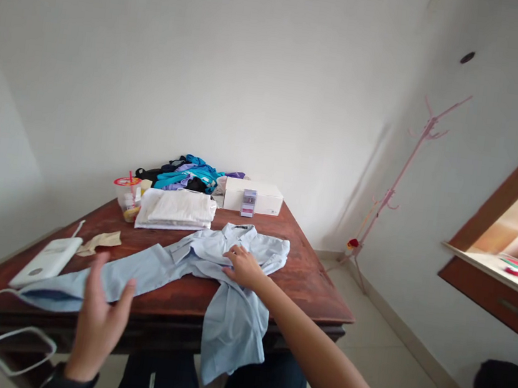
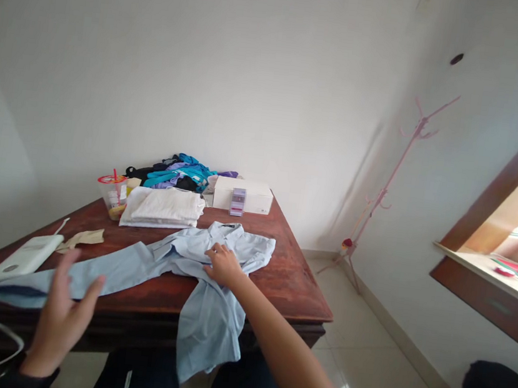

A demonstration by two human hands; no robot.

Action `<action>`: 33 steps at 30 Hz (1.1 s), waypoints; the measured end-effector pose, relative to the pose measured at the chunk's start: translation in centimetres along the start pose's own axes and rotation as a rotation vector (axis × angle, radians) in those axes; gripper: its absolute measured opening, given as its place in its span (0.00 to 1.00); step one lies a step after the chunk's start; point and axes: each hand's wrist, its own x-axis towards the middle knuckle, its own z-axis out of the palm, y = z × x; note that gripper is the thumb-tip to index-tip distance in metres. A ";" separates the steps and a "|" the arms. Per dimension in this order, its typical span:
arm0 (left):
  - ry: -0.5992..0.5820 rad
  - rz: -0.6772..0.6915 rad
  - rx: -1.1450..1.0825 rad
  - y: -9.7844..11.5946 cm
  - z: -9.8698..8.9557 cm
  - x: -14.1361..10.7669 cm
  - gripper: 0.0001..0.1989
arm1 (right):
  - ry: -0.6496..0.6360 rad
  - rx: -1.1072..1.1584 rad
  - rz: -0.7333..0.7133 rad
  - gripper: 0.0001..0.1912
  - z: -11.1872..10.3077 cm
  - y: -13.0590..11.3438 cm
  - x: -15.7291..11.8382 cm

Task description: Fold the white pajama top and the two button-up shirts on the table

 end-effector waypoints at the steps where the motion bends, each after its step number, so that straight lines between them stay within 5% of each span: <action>1: -0.116 0.085 -0.038 1.5 0.6 -0.7 0.28 | -0.010 -0.007 0.016 0.21 0.3 -0.5 0.6; 5: -0.657 0.460 -0.089 5.3 4.0 -3.5 0.18 | -0.015 0.037 0.070 0.12 1.5 -1.6 2.5; 8: -0.785 0.594 -0.033 6.1 6.8 -4.6 0.20 | 0.050 0.123 0.121 0.08 1.2 -1.2 3.1; 12: -0.775 0.590 0.098 5.9 9.2 -4.3 0.21 | 0.265 0.293 0.235 0.08 -1.7 1.9 3.0; 16: -0.750 0.510 0.128 5.7 10.0 -3.8 0.12 | 0.574 0.528 0.458 0.08 -6.1 8.4 1.0; 21: -0.748 0.393 -0.062 5.5 10.2 -4.1 0.08 | 0.898 0.902 0.841 0.04 -10.7 17.0 -6.9; 24: -0.743 0.339 -0.162 5.5 10.5 -4.2 0.11 | 0.998 1.048 0.988 0.06 -12.3 19.7 -12.6; 27: -0.699 0.284 -0.180 5.6 11.0 -4.1 0.11 | 1.038 1.093 1.069 0.08 -12.0 19.8 -16.3; 30: -0.667 0.235 -0.200 5.9 11.8 -4.2 0.13 | 1.016 1.065 1.063 0.06 -9.4 17.5 -16.8; 32: -0.661 0.220 -0.221 6.3 12.2 -4.3 0.15 | 0.917 1.048 0.960 0.11 -6.7 14.9 -15.7; 33: -0.665 0.216 -0.234 6.5 12.2 -4.5 0.16 | 0.747 1.013 0.798 0.13 -5.4 13.3 -14.9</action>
